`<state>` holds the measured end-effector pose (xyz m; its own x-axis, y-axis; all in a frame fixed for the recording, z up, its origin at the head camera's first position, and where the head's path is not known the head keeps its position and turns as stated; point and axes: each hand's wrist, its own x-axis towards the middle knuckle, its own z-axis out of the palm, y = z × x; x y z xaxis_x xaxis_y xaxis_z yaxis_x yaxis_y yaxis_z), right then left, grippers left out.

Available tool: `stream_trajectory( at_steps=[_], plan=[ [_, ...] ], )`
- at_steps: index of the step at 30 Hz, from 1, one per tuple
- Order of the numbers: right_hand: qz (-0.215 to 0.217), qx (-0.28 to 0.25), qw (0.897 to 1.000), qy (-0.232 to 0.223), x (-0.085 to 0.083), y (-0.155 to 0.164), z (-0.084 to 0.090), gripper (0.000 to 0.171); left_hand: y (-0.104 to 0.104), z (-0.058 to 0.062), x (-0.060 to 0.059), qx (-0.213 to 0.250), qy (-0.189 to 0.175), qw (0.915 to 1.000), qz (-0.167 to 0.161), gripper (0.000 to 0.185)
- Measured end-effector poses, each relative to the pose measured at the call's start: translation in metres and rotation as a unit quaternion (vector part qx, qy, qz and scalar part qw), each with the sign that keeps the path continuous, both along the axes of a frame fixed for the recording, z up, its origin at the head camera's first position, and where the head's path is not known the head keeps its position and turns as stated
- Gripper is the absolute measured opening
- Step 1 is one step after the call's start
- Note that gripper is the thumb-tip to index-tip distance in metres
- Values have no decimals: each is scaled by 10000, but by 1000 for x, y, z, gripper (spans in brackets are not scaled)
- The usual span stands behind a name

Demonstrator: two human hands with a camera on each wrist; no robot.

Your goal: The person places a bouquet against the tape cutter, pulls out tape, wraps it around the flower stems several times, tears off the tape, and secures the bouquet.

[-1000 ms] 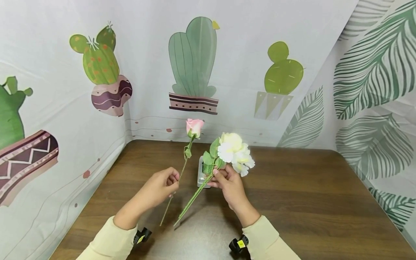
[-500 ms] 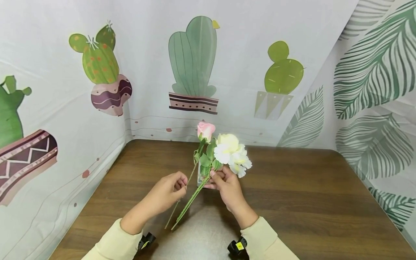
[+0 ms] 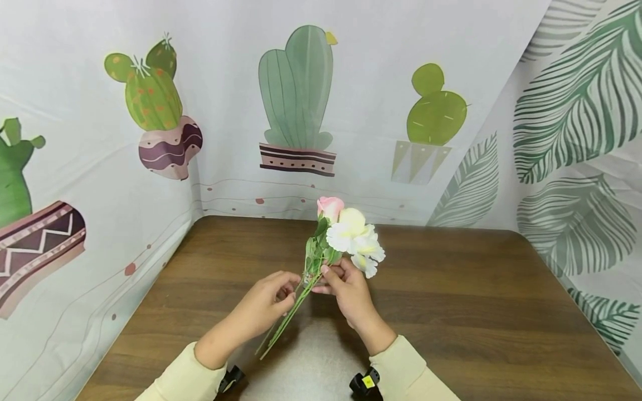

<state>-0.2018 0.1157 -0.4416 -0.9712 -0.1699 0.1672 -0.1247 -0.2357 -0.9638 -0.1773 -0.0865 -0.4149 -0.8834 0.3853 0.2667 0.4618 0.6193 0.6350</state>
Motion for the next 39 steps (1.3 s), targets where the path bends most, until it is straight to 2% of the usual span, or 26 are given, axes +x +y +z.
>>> stream_trajectory(
  at_steps=[9,15,22,29,39],
  plan=[
    [-180,-49,9998,7,-2,1,-1,32,6,-7,4,403,-653,9970,-86,41],
    [-248,-138,9996,-18,-3,2,-3,34,8,-10,4,314,-482,9982,-195,42],
    [-272,-145,9995,-48,-5,2,-7,35,8,-12,4,322,-737,9959,-422,45],
    [-311,23,9995,-12,-5,3,-8,34,6,-12,3,231,-673,9956,-602,48],
    [-468,176,9985,-220,-3,2,-6,28,6,-13,1,62,-551,9960,-705,44]
  ],
)
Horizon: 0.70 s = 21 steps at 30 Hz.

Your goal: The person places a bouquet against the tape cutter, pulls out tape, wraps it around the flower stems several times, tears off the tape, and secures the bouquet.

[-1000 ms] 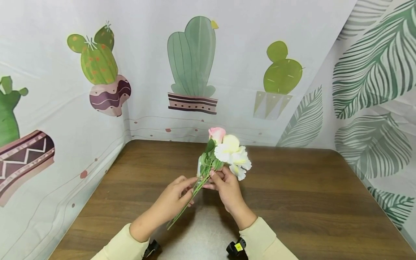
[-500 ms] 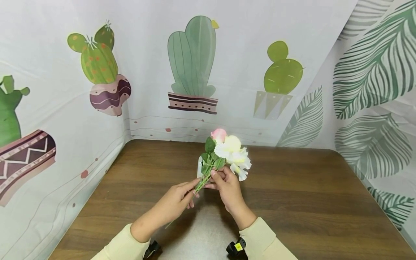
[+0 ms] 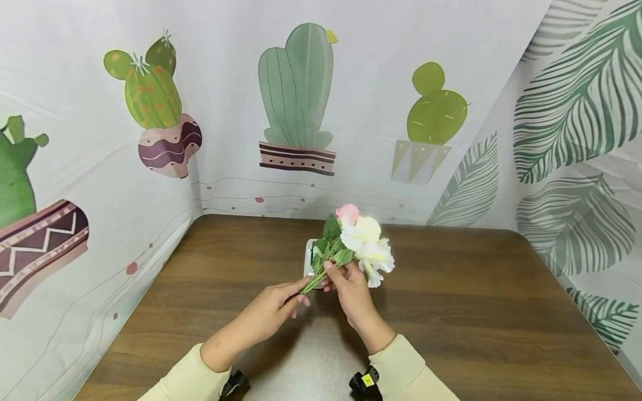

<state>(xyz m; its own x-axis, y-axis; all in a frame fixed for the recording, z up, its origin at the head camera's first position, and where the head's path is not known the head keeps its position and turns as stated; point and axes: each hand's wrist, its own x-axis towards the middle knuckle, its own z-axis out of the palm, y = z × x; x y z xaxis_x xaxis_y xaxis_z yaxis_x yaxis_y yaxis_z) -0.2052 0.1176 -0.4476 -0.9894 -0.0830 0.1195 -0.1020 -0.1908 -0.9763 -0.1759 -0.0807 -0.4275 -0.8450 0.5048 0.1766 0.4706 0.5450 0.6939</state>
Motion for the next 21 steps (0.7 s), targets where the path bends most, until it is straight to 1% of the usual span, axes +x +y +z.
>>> stream_trajectory(
  at_steps=[8,10,13,16,19,21],
  plan=[
    [331,74,9994,-87,0,2,-2,21,2,-1,1,-82,222,9997,-18,42],
    [357,83,9992,-133,0,2,-3,20,2,-1,0,-100,213,9997,-20,42],
    [299,86,9993,-183,0,2,-3,19,3,0,0,-87,51,9999,-90,41],
    [185,198,9995,-185,1,2,-2,18,4,0,1,-10,-247,9995,-208,39],
    [109,368,9991,-169,2,0,1,17,4,-1,1,123,-518,9983,-234,34],
    [129,482,9986,-152,4,-2,4,18,3,-1,2,164,-520,9983,-199,26]
  ],
)
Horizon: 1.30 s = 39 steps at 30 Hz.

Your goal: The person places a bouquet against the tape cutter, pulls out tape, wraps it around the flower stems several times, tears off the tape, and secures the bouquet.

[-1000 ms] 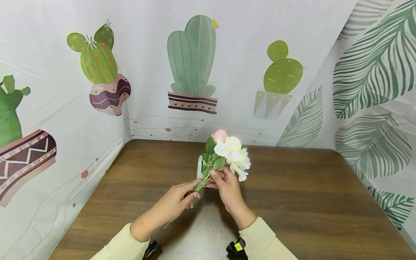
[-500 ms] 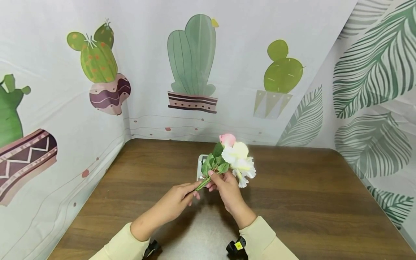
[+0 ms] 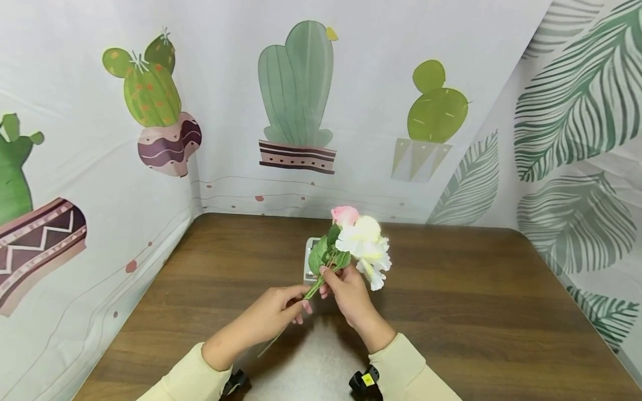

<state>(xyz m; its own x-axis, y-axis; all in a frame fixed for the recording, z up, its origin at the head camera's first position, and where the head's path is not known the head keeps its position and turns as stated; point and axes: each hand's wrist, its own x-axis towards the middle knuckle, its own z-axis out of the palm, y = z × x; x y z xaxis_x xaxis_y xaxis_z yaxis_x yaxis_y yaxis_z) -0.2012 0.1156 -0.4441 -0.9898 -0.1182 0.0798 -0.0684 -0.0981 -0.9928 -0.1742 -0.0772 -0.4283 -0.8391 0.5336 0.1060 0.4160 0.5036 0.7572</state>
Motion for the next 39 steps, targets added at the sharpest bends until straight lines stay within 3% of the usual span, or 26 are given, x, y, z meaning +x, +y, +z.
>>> stream_trajectory(
  at_steps=[6,14,22,30,35,39],
  plan=[
    [314,168,9993,67,5,-2,5,17,0,1,1,32,251,9996,127,11],
    [901,327,9944,439,10,-4,7,17,2,4,3,649,-819,9945,81,16],
    [1053,526,9918,500,12,-5,10,23,3,9,7,851,-1343,9871,202,14],
    [1123,511,9905,605,12,-5,9,31,0,5,2,1105,-1462,9829,199,16],
    [1095,783,9896,501,13,-7,10,36,-3,3,-4,1514,-1343,9783,440,17],
    [1379,911,9854,410,14,-9,11,43,-4,4,-6,1886,-1293,9708,729,17]
  ],
)
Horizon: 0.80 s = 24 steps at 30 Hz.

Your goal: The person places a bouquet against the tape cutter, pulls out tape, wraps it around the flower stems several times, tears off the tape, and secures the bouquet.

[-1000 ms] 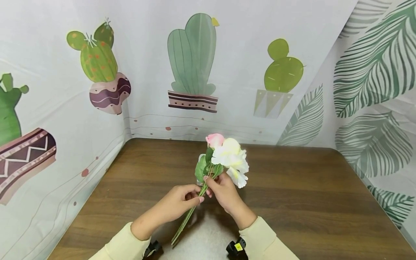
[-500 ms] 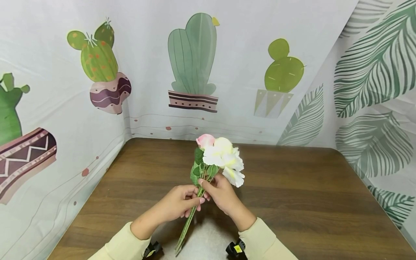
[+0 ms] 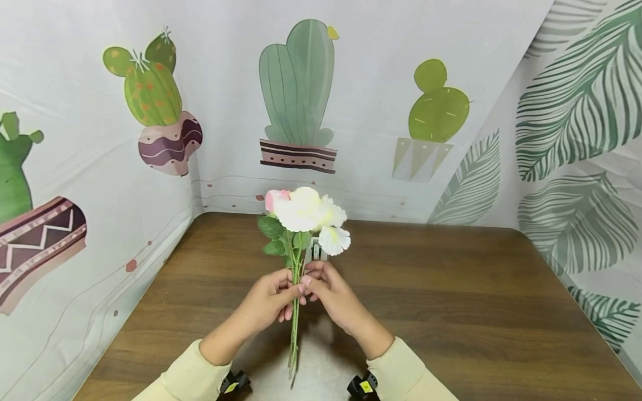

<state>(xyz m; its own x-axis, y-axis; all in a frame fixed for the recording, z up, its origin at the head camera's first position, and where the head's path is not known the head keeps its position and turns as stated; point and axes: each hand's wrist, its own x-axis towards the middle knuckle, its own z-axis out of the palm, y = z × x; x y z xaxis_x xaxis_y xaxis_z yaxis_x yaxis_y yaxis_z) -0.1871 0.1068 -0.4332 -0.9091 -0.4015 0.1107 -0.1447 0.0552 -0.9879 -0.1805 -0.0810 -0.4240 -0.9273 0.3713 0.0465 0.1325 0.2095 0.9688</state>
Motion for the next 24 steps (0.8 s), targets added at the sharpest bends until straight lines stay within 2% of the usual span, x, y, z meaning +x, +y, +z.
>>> stream_trajectory(
  at_steps=[6,12,18,24],
  plan=[
    [870,18,9959,-255,5,-3,-3,48,-1,2,-2,512,-95,9970,567,20],
    [1759,-389,9829,-389,8,-10,-10,38,-2,3,-2,1111,-280,9893,906,23],
    [1672,-330,9844,-444,9,-12,-11,28,-3,4,-4,1603,-423,9817,934,17],
    [1409,50,9894,-357,10,-12,-9,29,-4,3,-7,1754,-565,9784,936,15]
  ],
)
